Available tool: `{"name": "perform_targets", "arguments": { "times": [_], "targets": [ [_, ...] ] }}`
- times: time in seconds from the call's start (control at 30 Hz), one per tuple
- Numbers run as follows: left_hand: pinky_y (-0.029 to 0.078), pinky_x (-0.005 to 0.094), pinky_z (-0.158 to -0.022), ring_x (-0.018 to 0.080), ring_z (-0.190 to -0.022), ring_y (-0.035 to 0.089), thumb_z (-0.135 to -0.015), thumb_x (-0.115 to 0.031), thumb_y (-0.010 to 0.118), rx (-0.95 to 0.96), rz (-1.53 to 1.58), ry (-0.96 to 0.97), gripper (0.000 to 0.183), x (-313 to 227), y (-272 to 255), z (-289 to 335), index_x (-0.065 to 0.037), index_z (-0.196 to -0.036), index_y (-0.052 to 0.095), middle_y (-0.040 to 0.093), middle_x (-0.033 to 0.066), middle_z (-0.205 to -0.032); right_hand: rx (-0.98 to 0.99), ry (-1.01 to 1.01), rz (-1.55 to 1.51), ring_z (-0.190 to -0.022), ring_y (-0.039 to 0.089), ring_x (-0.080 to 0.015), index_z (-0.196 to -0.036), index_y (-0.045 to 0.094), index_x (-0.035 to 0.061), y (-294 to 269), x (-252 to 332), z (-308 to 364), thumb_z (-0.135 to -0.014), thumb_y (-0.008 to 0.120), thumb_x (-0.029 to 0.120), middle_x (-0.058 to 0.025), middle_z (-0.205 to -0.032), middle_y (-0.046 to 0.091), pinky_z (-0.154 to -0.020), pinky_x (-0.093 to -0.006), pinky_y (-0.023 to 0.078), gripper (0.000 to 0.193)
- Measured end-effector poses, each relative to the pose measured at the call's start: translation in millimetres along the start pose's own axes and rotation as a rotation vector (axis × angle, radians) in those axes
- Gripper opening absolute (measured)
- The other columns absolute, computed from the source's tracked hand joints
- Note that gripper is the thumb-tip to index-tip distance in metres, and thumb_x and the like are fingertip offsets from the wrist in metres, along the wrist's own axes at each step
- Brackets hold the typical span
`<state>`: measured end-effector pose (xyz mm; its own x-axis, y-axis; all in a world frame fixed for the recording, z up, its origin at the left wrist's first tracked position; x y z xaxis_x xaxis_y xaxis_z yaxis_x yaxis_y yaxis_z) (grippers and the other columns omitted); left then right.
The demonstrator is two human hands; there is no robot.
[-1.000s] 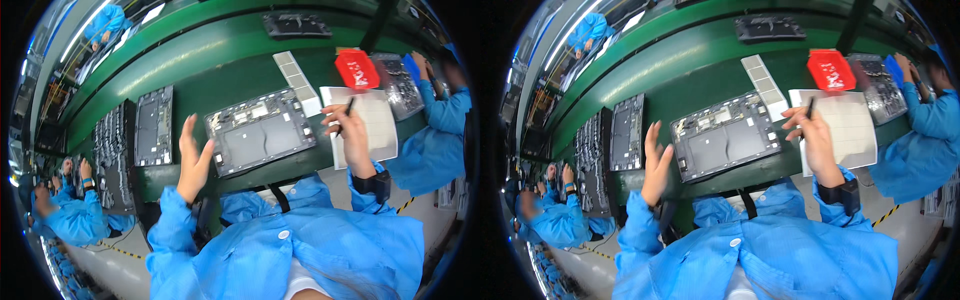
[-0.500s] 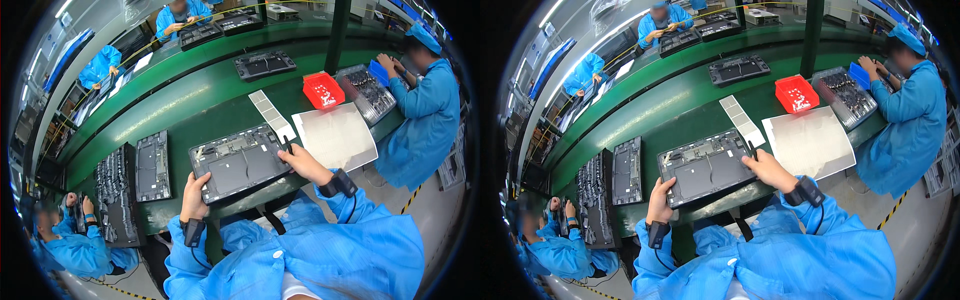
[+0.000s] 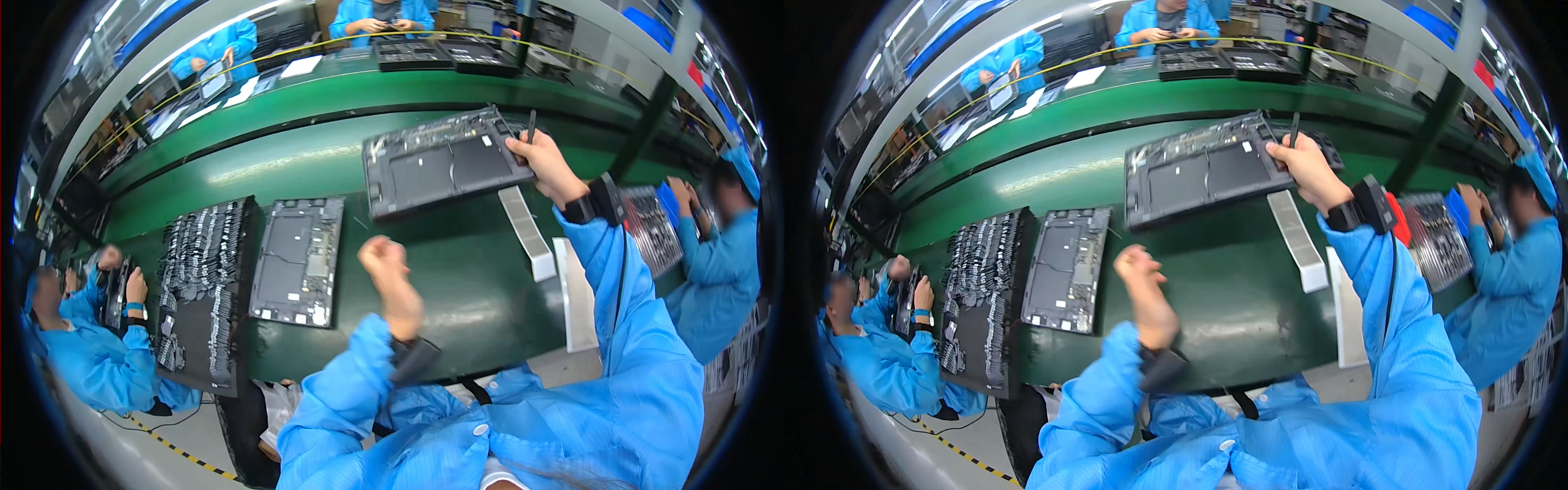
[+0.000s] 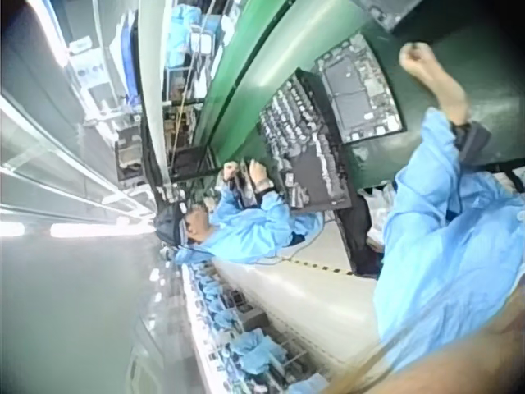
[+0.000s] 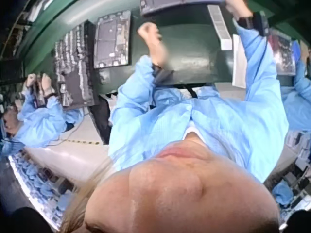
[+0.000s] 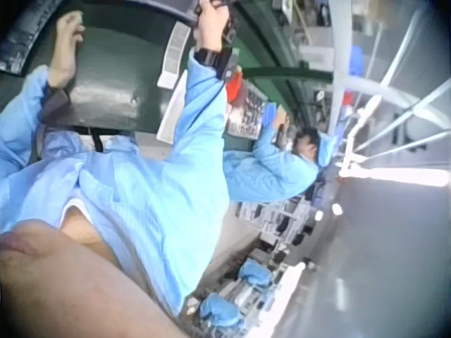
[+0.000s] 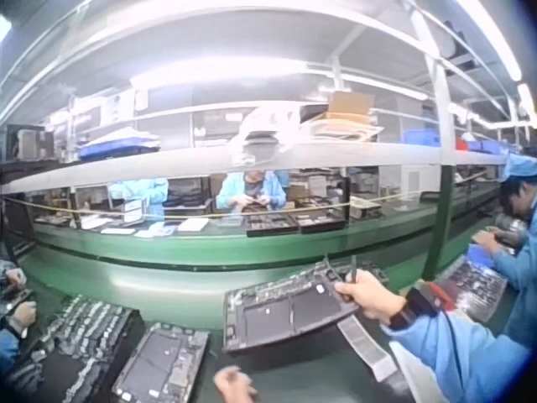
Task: Assembling components into an electronic device chassis using tweezers and manual manipulation.
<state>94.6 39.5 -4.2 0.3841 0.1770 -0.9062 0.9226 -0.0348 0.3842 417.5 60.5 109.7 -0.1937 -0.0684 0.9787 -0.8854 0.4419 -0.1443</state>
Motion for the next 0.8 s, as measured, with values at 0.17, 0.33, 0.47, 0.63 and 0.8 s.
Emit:
{"name": "perform_targets", "arguments": {
  "times": [0.17,0.33,0.47,0.63,0.8],
  "targets": [
    [0.034,0.0490,-0.105,0.0388,-0.117,0.045,-0.082,-0.021,0.070,0.471,-0.477,0.439,0.049,-3.6,31.4,20.7,0.001,-0.122,0.052,0.050,0.0207,-0.125,-0.031,-0.052,-0.057,-0.065,0.048,-0.0091,-0.087,0.052,0.0092,85.0,-48.1,-118.6,-0.093,0.070,0.013,0.0001,-0.076,0.057,-0.059,-0.0269,0.039,0.020],
    [0.037,0.0473,-0.104,0.0394,-0.117,0.046,-0.083,-0.015,0.071,0.627,-0.407,0.353,0.050,11.7,35.8,25.1,0.000,-0.126,0.049,0.052,0.0194,-0.127,-0.055,0.029,-0.106,-0.066,0.052,-0.0116,-0.084,0.054,0.0073,203.7,-103.8,-172.2,-0.091,0.071,0.015,-0.0024,-0.075,0.058,-0.058,-0.0312,0.042,0.020],
    [0.036,0.0468,-0.104,0.0386,-0.118,0.045,-0.085,-0.015,0.071,0.643,-0.383,0.268,0.049,18.2,35.0,22.8,-0.001,-0.127,0.049,0.052,0.0180,-0.127,-0.158,-0.026,0.161,-0.078,0.065,-0.0244,-0.091,0.059,-0.0010,238.5,-121.6,-194.6,-0.084,0.072,0.023,-0.0115,-0.082,0.067,-0.071,-0.0390,0.051,0.028],
    [0.039,0.0422,-0.101,0.0327,-0.118,0.046,-0.086,-0.015,0.070,0.675,-0.406,0.147,0.046,27.1,32.1,17.8,-0.002,-0.126,0.052,0.053,0.0155,-0.126,-0.218,-0.269,0.787,-0.107,0.061,-0.0424,-0.100,0.072,0.0001,167.6,-79.3,-191.7,-0.094,0.055,0.046,-0.0244,-0.115,0.064,-0.095,-0.0478,0.049,0.049],
    [0.040,0.0371,-0.097,0.0214,-0.113,0.054,-0.091,-0.009,0.063,0.665,-0.345,0.045,0.039,33.5,24.7,16.3,-0.003,-0.126,0.050,0.056,0.0104,-0.120,-0.292,-0.102,1.289,-0.105,0.064,-0.0434,-0.117,0.064,0.0022,-27.3,-100.4,-165.7,-0.091,0.062,0.045,-0.0256,-0.122,0.061,-0.092,-0.0480,0.053,0.050]
  ]
}}
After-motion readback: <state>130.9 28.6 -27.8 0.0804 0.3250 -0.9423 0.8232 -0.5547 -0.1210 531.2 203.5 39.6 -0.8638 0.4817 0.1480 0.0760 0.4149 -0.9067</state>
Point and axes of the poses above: each hand's wrist, its own z-axis away from the middle knuckle, its own y-axis out of the palm, x = y × z, the point moved 5 cm from there along -z, towards the middle knuckle
